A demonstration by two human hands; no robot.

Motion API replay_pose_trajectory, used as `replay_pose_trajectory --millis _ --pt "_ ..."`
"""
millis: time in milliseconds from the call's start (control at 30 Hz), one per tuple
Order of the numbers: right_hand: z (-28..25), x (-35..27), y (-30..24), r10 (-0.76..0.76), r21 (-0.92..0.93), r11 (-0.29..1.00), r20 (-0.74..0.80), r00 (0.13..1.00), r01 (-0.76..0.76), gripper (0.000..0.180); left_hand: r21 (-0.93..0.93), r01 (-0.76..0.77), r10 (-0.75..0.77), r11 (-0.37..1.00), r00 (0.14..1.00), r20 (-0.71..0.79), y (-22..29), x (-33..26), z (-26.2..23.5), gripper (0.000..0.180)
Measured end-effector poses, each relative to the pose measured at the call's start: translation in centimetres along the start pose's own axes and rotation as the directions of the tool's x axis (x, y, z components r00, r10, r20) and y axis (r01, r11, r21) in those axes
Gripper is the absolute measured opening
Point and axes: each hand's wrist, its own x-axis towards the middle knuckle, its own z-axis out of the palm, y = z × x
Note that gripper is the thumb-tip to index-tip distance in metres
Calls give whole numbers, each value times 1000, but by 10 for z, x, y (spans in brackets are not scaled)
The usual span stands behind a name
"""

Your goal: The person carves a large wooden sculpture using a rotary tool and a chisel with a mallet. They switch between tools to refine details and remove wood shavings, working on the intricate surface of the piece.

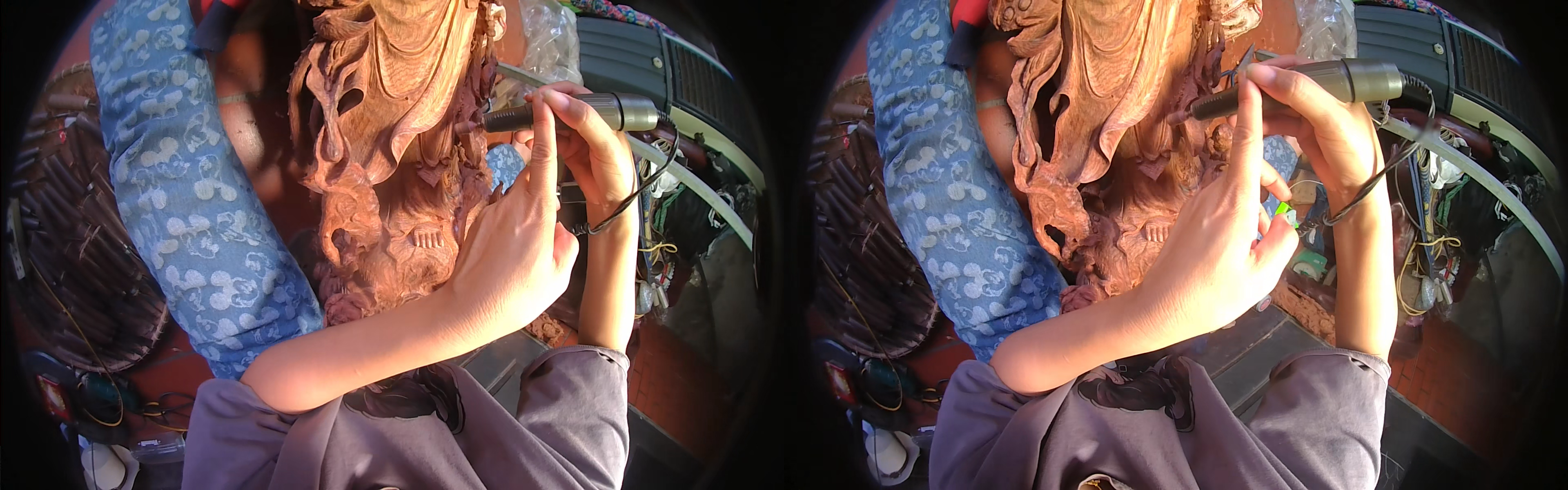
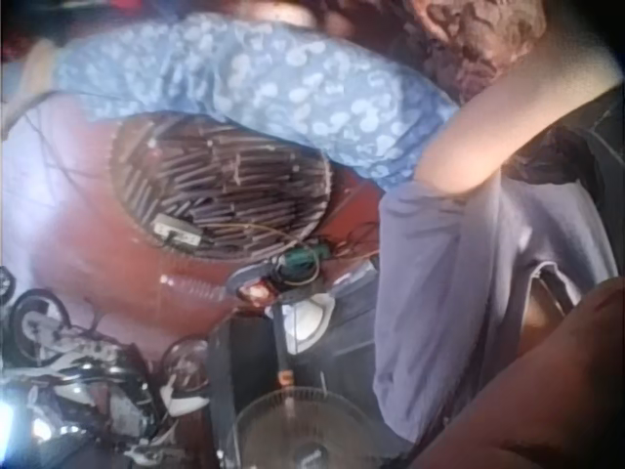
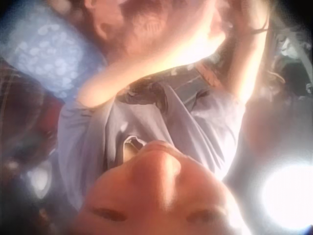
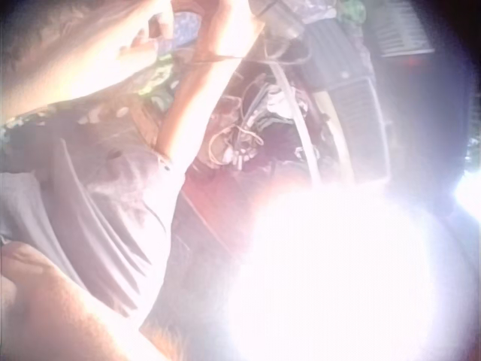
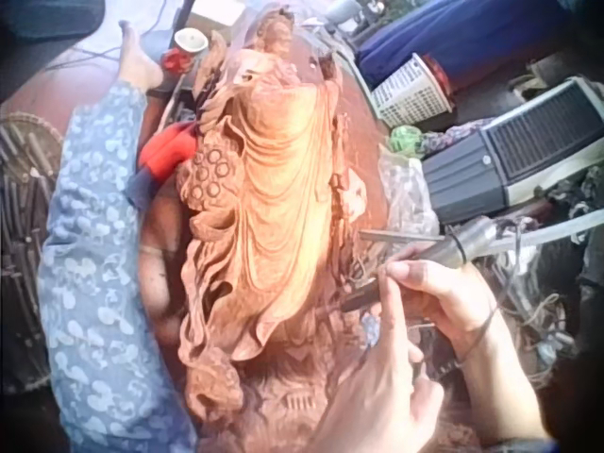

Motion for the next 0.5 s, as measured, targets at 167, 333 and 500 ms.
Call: replay_pose_trajectory --millis 167,333,500 --pt "-8 -6 9 23 19 1000 56 998 -24 27 -14 80 -78 997 993 90 1 -8 1 98" --pt "-13 -16 9 70 -2 998 91 993 -70 26 13 37 -38 999 995 91 2 -21 7 99" --pt "3 -17 -2 63 -100 993 70 996 -56 27 -72 31 -28 997 999 41 2 -22 5 98"
